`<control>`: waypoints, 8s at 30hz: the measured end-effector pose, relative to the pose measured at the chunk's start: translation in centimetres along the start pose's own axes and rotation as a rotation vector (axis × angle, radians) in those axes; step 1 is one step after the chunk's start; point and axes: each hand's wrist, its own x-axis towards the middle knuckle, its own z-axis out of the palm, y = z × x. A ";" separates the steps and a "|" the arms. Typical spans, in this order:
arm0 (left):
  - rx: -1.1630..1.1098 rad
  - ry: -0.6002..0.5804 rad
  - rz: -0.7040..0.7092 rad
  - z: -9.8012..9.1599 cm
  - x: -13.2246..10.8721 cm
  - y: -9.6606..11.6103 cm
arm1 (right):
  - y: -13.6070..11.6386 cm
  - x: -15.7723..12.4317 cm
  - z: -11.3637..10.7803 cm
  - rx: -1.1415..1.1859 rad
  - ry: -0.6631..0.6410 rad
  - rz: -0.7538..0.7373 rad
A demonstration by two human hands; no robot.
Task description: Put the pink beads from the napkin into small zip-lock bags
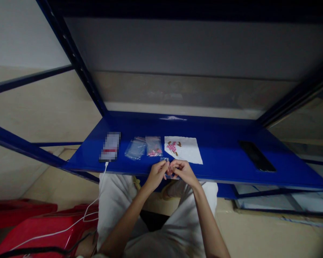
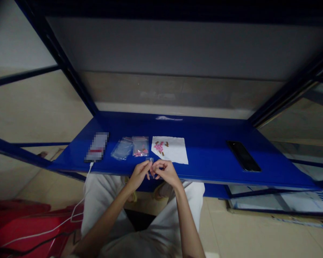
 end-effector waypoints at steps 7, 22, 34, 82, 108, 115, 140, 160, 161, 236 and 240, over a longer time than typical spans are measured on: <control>0.011 -0.024 0.020 -0.1 -0.1 -0.1 | 0.0 -0.2 0.0 0.021 -0.001 -0.029; 0.047 0.053 0.021 0.2 0.0 0.1 | -0.1 -0.2 0.4 -0.116 0.005 -0.021; 0.006 0.083 -0.002 0.1 0.0 0.0 | -0.1 -0.2 1.0 -0.048 0.090 -0.070; 0.116 0.042 0.015 -0.3 -0.2 -0.9 | -0.3 0.2 0.8 -0.081 0.056 -0.033; 0.475 0.174 0.039 -0.3 -0.4 0.1 | 0.2 0.6 1.5 -0.074 0.221 -0.038; 0.810 0.161 -0.003 -0.8 -0.3 1.3 | 0.9 0.6 1.8 -0.119 0.326 -0.042; 1.095 0.167 0.096 0.8 0.1 3.6 | 0.2 0.7 0.7 -0.333 0.139 -0.252; 1.015 -0.133 0.598 -1.9 1.7 1.9 | 0.8 0.6 -0.1 -0.245 0.144 -0.195; 1.022 -0.149 0.615 -2.0 2.0 1.7 | 0.9 0.6 -0.1 -0.253 0.162 -0.210; 0.685 -0.139 0.511 -3.3 2.9 0.8 | 0.5 3.2 -2.9 -1.092 0.662 -0.212; 0.695 -0.142 0.514 -3.2 3.0 0.7 | 0.4 3.1 -2.9 -1.112 0.631 -0.209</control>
